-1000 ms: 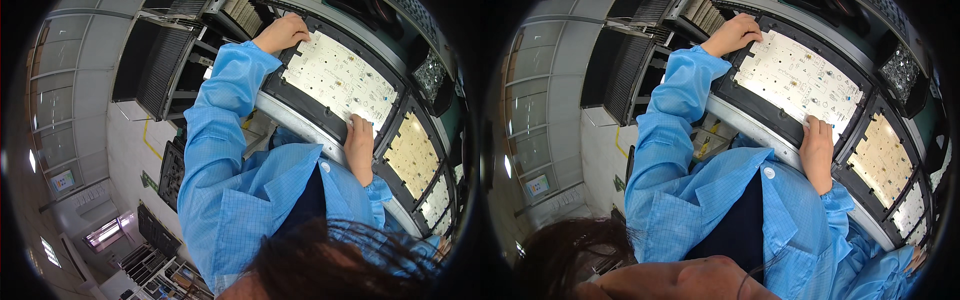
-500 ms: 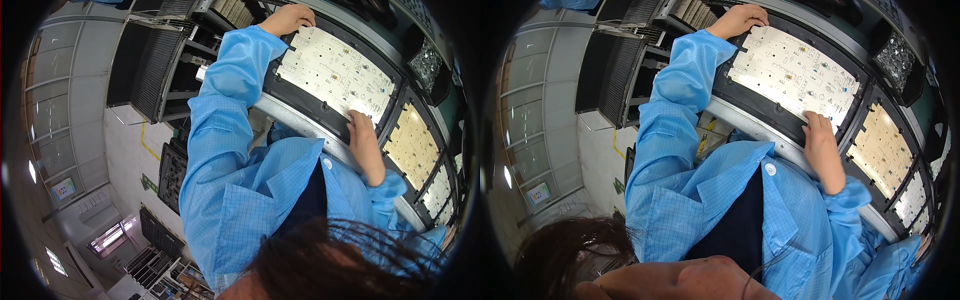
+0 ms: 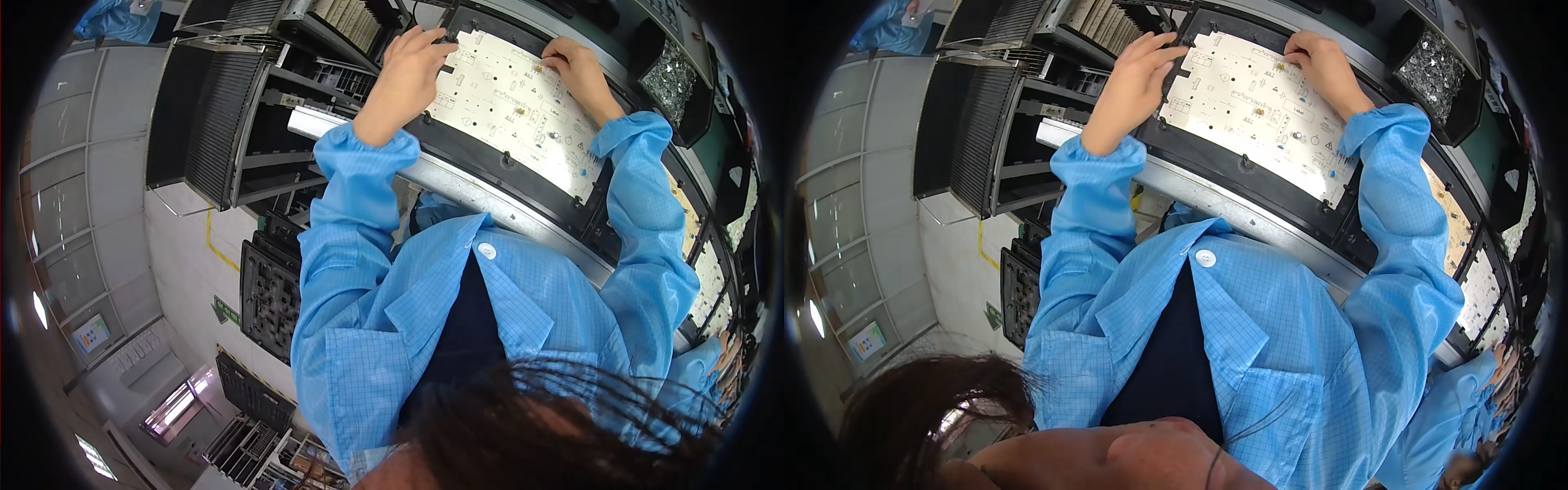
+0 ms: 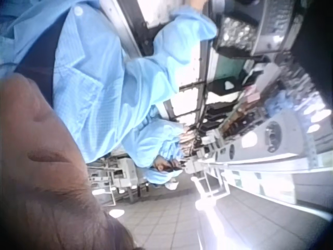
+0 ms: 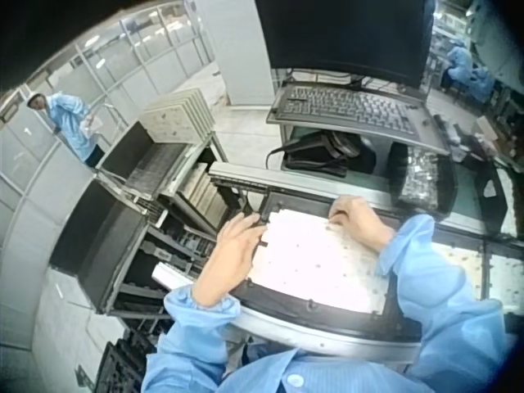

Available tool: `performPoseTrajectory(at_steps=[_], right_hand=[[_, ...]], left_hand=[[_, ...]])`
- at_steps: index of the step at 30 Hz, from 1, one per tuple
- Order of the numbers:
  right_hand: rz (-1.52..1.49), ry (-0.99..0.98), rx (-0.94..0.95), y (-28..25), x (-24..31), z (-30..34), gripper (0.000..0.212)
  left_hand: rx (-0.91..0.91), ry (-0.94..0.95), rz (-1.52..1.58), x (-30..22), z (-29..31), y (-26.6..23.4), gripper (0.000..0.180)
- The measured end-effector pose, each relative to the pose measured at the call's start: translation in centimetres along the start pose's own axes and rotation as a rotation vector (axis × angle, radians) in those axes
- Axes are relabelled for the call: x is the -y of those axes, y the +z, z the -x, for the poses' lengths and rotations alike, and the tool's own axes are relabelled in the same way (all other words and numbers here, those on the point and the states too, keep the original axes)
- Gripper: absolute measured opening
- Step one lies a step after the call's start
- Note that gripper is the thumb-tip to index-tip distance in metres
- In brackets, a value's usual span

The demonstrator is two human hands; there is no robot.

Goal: Manually placing small electronic components into an array on a panel at a manufacturing workstation.

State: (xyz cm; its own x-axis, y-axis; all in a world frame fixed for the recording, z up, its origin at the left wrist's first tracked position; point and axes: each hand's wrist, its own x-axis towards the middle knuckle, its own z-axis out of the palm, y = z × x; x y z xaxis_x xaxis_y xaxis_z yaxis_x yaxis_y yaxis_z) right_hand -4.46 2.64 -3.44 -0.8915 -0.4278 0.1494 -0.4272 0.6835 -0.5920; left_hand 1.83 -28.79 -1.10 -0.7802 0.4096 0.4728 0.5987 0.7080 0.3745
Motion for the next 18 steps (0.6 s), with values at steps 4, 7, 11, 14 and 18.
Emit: performPoseTrajectory(at_steps=[4, 7, 11, 14, 18], right_hand=[[-0.037, -0.119, 0.024, -0.4, -0.1, 0.0, 0.011], [0.064, -0.334, -0.202, -1.9, 1.1, 1.1, 0.014], [0.212, 0.179, -0.614, -10.8, 1.9, 6.7, 0.021], [0.45, 0.636, -0.535, -15.9, -2.9, 10.0, 0.023], [0.276, 0.578, -0.204, -14.8, -5.5, 8.1, 0.049]], left_hand=[[0.091, -0.358, 0.805, -3.9, -0.2, -3.7, 0.026], [-0.01, 0.154, 1.462, -11.9, -3.6, -7.5, 0.047], [-0.244, 0.749, 1.766, -20.0, -7.0, -8.3, 0.068], [-0.254, 0.623, 1.823, -22.8, -10.0, -7.6, 0.056], [-0.182, 0.505, 1.998, -31.8, -13.5, -6.2, 0.041]])
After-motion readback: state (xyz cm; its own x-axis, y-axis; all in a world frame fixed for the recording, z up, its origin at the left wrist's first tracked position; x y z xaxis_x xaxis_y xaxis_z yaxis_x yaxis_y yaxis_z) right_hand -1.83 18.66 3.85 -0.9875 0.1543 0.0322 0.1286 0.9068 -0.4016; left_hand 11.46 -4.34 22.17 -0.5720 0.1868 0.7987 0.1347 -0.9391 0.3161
